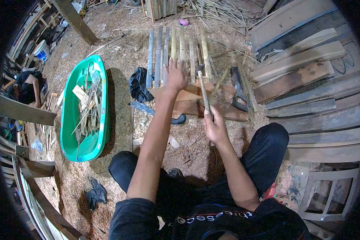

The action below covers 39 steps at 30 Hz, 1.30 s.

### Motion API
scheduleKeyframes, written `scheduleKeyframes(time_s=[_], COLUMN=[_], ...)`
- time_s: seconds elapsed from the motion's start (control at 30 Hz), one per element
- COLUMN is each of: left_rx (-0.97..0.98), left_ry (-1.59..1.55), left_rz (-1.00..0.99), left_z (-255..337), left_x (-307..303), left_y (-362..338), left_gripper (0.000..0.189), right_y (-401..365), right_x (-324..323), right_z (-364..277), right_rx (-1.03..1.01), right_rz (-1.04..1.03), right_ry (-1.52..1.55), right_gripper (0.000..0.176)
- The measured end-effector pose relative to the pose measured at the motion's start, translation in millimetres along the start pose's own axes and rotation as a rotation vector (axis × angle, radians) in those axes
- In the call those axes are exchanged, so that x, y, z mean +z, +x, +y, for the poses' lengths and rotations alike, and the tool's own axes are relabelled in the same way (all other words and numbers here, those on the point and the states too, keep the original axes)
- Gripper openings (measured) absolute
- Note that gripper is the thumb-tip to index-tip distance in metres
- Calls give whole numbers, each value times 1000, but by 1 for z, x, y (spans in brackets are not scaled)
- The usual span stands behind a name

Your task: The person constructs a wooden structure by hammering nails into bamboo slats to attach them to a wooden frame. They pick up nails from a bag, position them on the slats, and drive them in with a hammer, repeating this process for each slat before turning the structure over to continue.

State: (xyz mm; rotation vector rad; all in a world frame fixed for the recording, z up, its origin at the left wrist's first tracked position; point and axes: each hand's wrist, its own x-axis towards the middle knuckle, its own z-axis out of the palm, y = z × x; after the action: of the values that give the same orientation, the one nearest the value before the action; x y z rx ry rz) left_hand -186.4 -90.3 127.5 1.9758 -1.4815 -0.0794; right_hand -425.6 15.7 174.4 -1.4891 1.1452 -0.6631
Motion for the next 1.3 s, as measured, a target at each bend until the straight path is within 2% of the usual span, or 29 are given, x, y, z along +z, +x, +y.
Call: scheduleKeyframes(time_s=[0.07,0.13,0.2,0.27,0.37,0.4,0.5,0.53,0.57,0.63,0.67,0.77,0.9,0.93,1.07,1.17,1.3], left_rx=[14,-131,-299,-490,-554,-482,-748,-722,-681,-602,-661,-601,-584,-551,-585,-601,-602], left_ry=[184,257,317,364,184,4,-158,-134,-154,-190,-272,-265,-361,-395,-414,-428,-392], left_rz=[-88,-80,-74,-59,29,151,-57,18,56,121,127,208,274,312,323,339,349], left_z=[1,16,27,15,-35,-71,-72,-84,-94,-98,-104,-95,-80,-82,-69,-63,-62], left_x=[-1,-21,-44,-66,-62,-46,-78,-71,-60,-51,-47,-51,-58,-55,-63,-66,-67], left_y=[-7,-16,-19,-18,-16,-8,9,9,8,-5,-11,-27,-44,-46,-60,-65,-67], left_gripper=[59,66,77,91,112,107,86,72,71,68,64,64,61,59,57,57,55], right_y=[-3,-12,-10,-11,-18,-19,-20,-24,-25,-25,-27,-30,-41,-42,-40,-56,-69], right_x=[0,-1,-4,-4,-8,-9,-11,-11,-12,-10,-9,-8,-8,-4,0,-1,-4], right_z=[-4,-35,-31,-32,-47,-51,-55,-59,-62,-53,-48,-45,-34,-26,-12,-38,-60], right_rx=[67,126,97,101,129,121,114,143,172,89,52,-43,166,98,104,35,-171], right_rz=[-25,-50,-72,-70,-45,-46,-49,-52,-53,-35,-28,-10,-85,-58,-55,-24,13], right_ry=[30,134,156,193,253,271,260,249,237,224,217,232,247,203,185,166,119], right_gripper=[51,46,39,34,31,31,32,32,32,33,33,35,35,36,29,30,37])
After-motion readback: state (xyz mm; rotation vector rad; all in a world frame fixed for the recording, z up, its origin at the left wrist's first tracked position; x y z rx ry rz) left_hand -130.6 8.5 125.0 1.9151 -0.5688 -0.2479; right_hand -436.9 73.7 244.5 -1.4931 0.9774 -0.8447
